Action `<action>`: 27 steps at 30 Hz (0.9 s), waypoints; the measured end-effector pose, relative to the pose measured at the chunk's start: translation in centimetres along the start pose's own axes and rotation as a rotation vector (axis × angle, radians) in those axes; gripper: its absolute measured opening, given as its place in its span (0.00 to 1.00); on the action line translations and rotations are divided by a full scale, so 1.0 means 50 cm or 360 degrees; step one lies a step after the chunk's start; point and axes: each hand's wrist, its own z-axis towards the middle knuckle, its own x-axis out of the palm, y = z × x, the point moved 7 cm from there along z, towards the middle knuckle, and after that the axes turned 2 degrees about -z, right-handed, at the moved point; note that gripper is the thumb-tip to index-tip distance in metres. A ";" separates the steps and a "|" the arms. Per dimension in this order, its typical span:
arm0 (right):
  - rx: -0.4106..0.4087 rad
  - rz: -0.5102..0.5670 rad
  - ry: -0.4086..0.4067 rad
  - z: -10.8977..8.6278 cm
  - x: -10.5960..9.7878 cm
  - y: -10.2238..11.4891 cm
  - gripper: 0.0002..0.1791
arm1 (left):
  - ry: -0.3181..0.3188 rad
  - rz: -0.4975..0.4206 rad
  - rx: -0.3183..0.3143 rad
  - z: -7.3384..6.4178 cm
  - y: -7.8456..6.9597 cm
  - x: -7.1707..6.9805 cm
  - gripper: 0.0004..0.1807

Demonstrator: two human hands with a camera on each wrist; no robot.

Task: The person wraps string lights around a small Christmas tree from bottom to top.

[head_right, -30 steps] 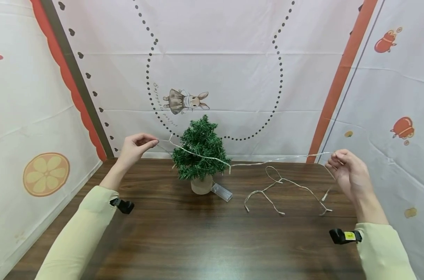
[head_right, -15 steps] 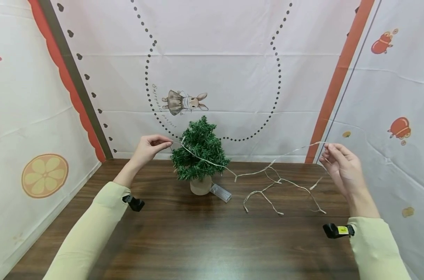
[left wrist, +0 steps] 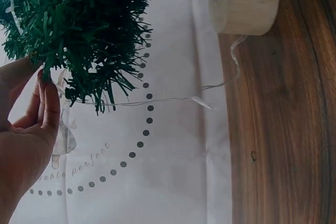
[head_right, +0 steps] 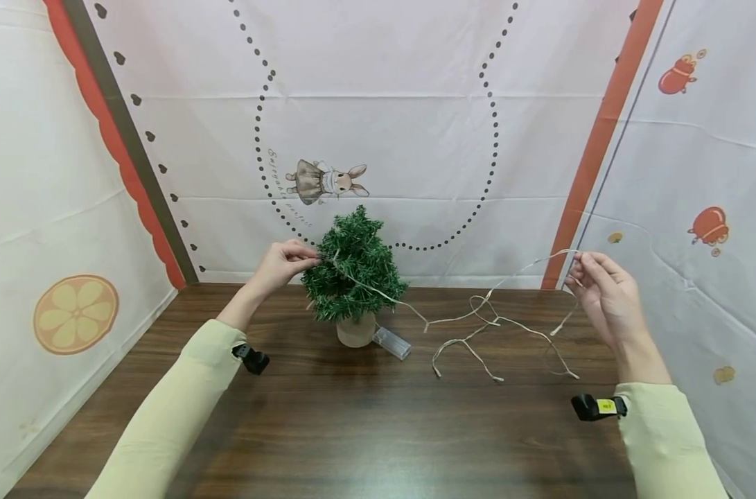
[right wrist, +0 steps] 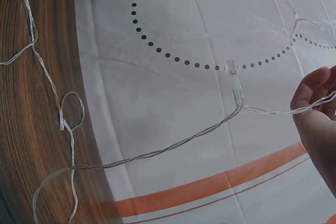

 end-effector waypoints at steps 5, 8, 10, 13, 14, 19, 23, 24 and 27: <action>0.0034 0.0017 0.0016 0.000 0.003 -0.006 0.18 | 0.0077 0.0122 -0.0058 -0.001 0.005 -0.001 0.07; 0.0039 0.0010 0.0016 -0.002 0.005 -0.009 0.18 | 0.0132 0.0226 -0.0069 -0.003 0.005 0.001 0.07; 0.0031 -0.0014 0.0007 -0.003 0.007 -0.010 0.18 | 0.0158 0.0272 -0.0074 -0.005 0.005 0.002 0.07; 0.0034 -0.0019 -0.0008 -0.002 0.008 -0.014 0.18 | 0.0171 0.0277 -0.0078 -0.007 0.005 0.002 0.08; 0.0036 -0.0020 -0.0013 -0.002 0.008 -0.016 0.18 | 0.0175 0.0275 -0.0078 -0.008 0.004 0.001 0.08; 0.0044 -0.0032 -0.0024 0.001 0.009 -0.019 0.17 | 0.0168 0.0211 -0.0065 -0.012 -0.001 -0.003 0.10; 0.0047 -0.0081 -0.0044 0.001 0.010 -0.019 0.17 | 0.0052 0.0133 -0.0052 -0.019 -0.013 -0.012 0.10; 0.0055 -0.0096 -0.0045 0.001 0.011 -0.020 0.17 | -0.0009 0.0132 -0.0036 -0.023 -0.021 -0.016 0.09; 0.0084 -0.0184 -0.0052 0.002 0.015 -0.024 0.16 | -0.0204 0.0149 0.0071 -0.036 -0.058 -0.021 0.08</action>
